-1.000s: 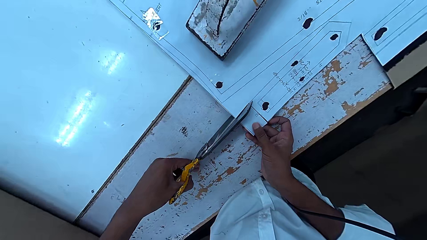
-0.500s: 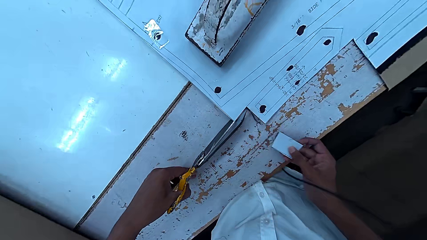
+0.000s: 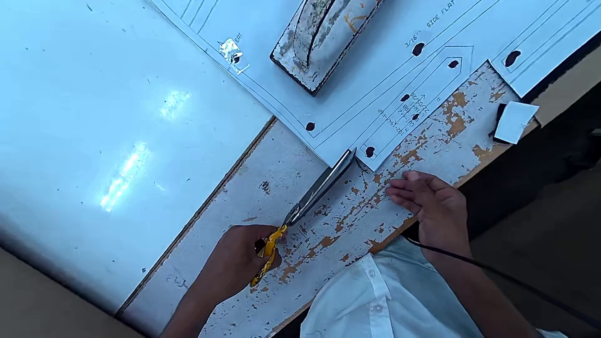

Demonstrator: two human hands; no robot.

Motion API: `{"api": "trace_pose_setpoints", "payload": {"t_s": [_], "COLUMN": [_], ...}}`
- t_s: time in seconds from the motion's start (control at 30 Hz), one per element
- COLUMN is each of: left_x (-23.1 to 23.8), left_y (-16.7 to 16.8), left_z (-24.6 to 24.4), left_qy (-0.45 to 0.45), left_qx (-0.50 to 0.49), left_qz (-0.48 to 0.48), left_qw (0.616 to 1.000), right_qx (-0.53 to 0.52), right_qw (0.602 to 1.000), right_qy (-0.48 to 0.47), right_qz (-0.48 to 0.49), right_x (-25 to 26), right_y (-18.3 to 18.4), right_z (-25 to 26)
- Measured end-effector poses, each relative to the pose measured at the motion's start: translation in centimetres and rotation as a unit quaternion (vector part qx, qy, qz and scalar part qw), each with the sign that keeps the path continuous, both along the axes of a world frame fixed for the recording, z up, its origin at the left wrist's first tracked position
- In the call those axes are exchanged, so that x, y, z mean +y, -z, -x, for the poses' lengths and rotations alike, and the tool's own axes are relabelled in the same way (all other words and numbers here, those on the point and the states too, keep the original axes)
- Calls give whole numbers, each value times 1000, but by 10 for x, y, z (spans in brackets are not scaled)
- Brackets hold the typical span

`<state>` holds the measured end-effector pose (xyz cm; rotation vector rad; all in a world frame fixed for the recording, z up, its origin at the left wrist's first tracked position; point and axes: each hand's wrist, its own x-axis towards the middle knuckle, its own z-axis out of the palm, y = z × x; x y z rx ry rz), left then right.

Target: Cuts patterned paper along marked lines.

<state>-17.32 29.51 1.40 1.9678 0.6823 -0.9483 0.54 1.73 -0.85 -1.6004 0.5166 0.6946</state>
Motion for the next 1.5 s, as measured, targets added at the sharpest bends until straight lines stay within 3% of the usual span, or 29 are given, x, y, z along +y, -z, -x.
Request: {"api": "trace_pose_setpoints", "payload": {"t_s": [0.2,0.5,1.07,1.5], "left_x": [3,0,1,13], "left_y": [1,3,0,-6], "left_z": [1,-12,-20,-28], "left_qy": [-24,-2,27,24], "left_qx": [-7,-11,-22,5], "left_qz": [31,24,-8,52], "left_qw": [999,1000,999,998], "right_qx": [19,117,74,63], "right_qw": [999,988,991,990], "right_qy": [-28,55,36,61], "right_qz": [-22,-90,-103,-115], "right_x": [34,58,54,56], "right_y": [-3,2,6,10], "right_z": [-4,-16,-8,-5]}}
